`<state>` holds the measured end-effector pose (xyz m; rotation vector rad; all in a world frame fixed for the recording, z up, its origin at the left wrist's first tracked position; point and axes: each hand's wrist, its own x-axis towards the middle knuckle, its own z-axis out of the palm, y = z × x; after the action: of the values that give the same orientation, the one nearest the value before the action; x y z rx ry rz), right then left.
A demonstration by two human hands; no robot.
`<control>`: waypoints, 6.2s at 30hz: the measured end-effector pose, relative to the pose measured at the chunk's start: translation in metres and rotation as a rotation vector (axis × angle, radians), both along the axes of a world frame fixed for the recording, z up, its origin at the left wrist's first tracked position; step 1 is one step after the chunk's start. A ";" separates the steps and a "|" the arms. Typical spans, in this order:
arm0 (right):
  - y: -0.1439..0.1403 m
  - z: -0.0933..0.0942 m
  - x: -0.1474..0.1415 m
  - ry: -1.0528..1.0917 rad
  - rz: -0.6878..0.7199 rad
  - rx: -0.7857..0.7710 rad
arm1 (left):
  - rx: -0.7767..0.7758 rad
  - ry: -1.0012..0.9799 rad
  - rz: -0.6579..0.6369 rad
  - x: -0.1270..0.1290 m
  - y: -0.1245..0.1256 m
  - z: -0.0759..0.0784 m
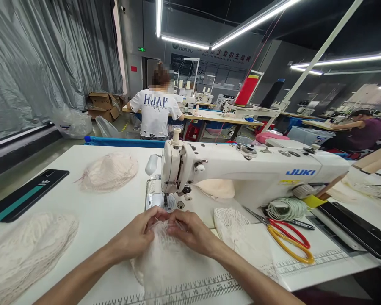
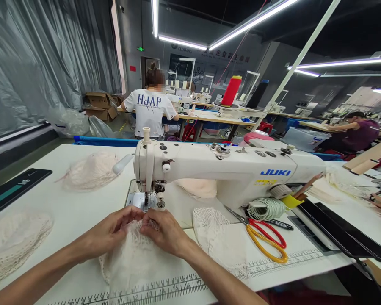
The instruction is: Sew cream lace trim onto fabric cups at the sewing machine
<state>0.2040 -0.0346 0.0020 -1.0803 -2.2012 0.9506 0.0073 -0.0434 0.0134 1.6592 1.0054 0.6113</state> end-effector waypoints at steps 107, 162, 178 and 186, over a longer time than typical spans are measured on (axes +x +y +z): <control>0.005 -0.031 0.007 -0.358 0.065 0.628 | 0.353 0.859 0.157 0.019 0.037 -0.008; 0.007 -0.007 0.022 -0.260 0.276 0.582 | 0.966 0.380 -0.130 0.007 -0.004 -0.025; 0.001 -0.019 0.017 -0.235 0.122 0.750 | 1.188 0.579 0.073 0.015 -0.005 -0.028; 0.001 -0.020 0.018 -0.247 0.149 0.639 | 1.033 0.573 0.104 0.018 -0.013 -0.030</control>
<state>0.2215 -0.0335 -0.0183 -0.7588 -2.5461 0.1251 0.0254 -0.0561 -0.0164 2.8134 1.2806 0.8152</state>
